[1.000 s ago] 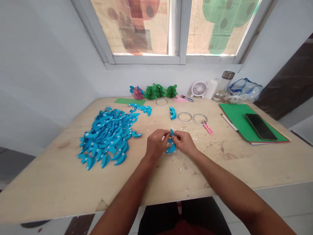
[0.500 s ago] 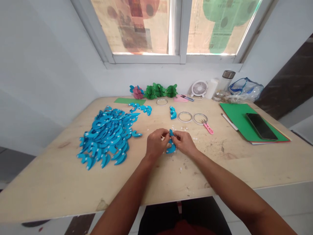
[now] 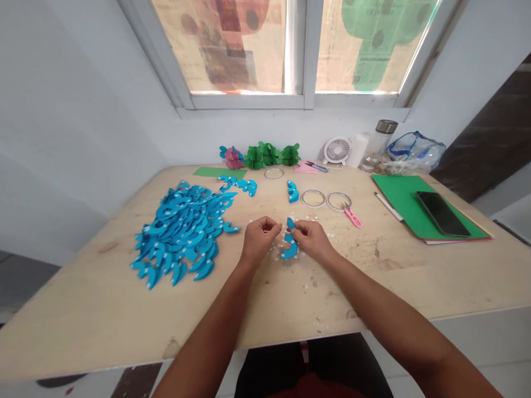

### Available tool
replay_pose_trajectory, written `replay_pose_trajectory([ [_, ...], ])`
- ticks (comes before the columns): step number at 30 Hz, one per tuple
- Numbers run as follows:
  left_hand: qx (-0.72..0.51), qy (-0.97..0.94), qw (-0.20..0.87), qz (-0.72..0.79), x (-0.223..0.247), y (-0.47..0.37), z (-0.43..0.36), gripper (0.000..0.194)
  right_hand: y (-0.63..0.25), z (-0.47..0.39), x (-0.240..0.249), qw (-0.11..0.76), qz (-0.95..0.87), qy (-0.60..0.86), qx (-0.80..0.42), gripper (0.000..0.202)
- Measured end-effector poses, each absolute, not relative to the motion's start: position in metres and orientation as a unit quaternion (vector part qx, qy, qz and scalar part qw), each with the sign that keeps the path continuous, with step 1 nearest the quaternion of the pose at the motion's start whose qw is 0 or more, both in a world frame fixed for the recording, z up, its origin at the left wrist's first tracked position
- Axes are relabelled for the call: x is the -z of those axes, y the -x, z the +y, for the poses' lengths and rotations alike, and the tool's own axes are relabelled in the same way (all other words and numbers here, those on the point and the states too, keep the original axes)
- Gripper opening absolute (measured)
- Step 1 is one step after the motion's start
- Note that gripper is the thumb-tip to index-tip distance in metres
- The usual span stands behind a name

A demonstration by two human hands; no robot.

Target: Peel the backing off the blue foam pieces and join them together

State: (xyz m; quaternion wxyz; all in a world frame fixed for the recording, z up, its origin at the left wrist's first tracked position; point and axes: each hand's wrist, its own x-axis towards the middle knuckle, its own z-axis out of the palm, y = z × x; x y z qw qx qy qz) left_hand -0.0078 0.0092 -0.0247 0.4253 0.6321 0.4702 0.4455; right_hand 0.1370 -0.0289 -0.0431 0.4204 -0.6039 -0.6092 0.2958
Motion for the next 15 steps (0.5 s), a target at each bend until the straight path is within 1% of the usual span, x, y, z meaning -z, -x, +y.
replay_pose_trajectory([
  [3, -0.444, -0.646, 0.415, 0.463, 0.029, 0.007, 0.011, 0.005, -0.138, -0.028, 0.046, 0.433, -0.596, 0.598, -0.316, 0.032],
  [7, -0.433, -0.640, 0.439, 0.460, 0.030, 0.007, 0.012, 0.007, -0.137, -0.028, 0.046, 0.452, -0.575, 0.584, -0.353, 0.028],
  [12, -0.387, -0.619, 0.504, 0.461, 0.023, 0.006, 0.007, 0.016, -0.139, -0.027, 0.043, 0.482, -0.530, 0.556, -0.421, 0.027],
  [15, -0.351, -0.601, 0.560, 0.449, 0.017, 0.004, 0.001, 0.016, -0.141, -0.025, 0.043, 0.497, -0.520, 0.563, -0.407, 0.027],
])
